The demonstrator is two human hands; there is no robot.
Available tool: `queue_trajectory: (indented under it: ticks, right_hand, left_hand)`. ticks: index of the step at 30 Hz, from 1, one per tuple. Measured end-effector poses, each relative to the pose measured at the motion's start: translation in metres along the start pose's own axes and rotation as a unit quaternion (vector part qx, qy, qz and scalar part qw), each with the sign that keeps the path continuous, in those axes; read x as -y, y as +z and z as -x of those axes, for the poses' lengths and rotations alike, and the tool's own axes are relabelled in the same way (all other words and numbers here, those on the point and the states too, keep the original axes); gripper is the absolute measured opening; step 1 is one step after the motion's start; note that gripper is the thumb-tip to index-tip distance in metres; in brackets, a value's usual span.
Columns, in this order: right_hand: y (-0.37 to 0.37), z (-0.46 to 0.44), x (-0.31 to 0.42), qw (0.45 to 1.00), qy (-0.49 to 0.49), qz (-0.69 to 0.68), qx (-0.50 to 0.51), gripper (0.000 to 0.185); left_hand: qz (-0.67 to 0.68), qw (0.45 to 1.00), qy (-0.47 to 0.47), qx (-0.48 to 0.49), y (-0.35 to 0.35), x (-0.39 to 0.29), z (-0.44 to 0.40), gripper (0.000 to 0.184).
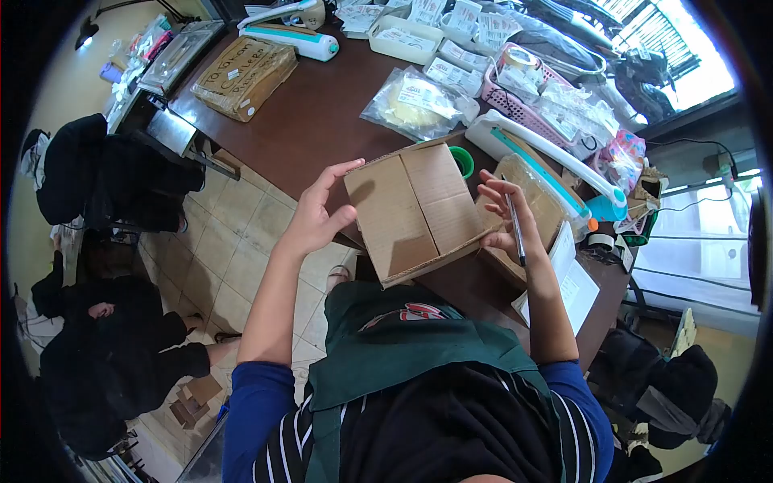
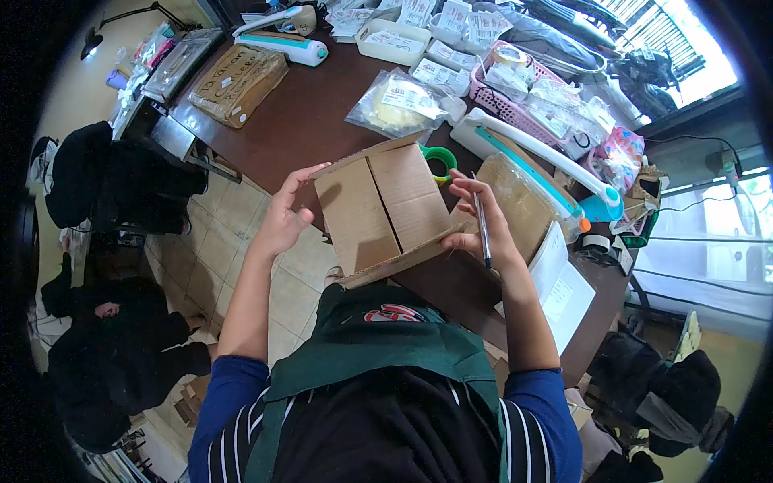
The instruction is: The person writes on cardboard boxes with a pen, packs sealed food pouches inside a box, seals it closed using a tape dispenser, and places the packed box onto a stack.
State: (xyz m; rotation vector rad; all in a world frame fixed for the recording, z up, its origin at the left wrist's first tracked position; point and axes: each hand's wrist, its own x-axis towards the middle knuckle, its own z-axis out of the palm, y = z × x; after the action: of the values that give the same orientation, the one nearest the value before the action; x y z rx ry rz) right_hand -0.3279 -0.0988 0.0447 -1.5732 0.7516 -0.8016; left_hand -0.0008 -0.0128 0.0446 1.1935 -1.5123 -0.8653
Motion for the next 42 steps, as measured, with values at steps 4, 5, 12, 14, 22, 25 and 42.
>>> queue_trajectory:
  ticks: [4,5,12,14,22,25,42]
  right_hand:
    - [0.006,0.002,-0.002,0.991,-0.069,0.06,0.095,0.059]
    - [0.007,0.002,-0.005,0.992,-0.068,0.058,0.094,0.059]
    - [0.038,-0.018,-0.022,0.96,0.017,0.244,-0.132,0.074]
    - [0.04,-0.022,-0.022,0.964,0.064,0.223,-0.128,0.075]
    - [0.041,-0.029,-0.013,0.915,-0.18,0.34,-0.123,0.059]
    - [0.041,-0.032,-0.001,0.844,-0.192,0.5,0.007,0.04]
    - [0.178,-0.103,0.005,0.97,0.071,-0.132,-0.19,0.046]
  left_hand:
    - [-0.143,0.987,-0.04,-0.057,0.023,-0.002,0.003,0.07]
    - [-0.153,0.98,-0.051,-0.113,0.032,0.004,0.004,0.074]
    - [-0.205,0.976,0.0,-0.068,0.041,0.019,0.008,0.062]
    - [-0.203,0.979,0.008,-0.005,0.022,0.024,0.013,0.056]
    - [-0.261,0.964,0.023,0.042,0.02,-0.004,0.03,0.054]
    - [-0.32,0.945,0.061,0.019,0.023,-0.001,0.039,0.057]
    - [-0.341,0.937,0.077,0.023,0.016,0.007,0.054,0.053]
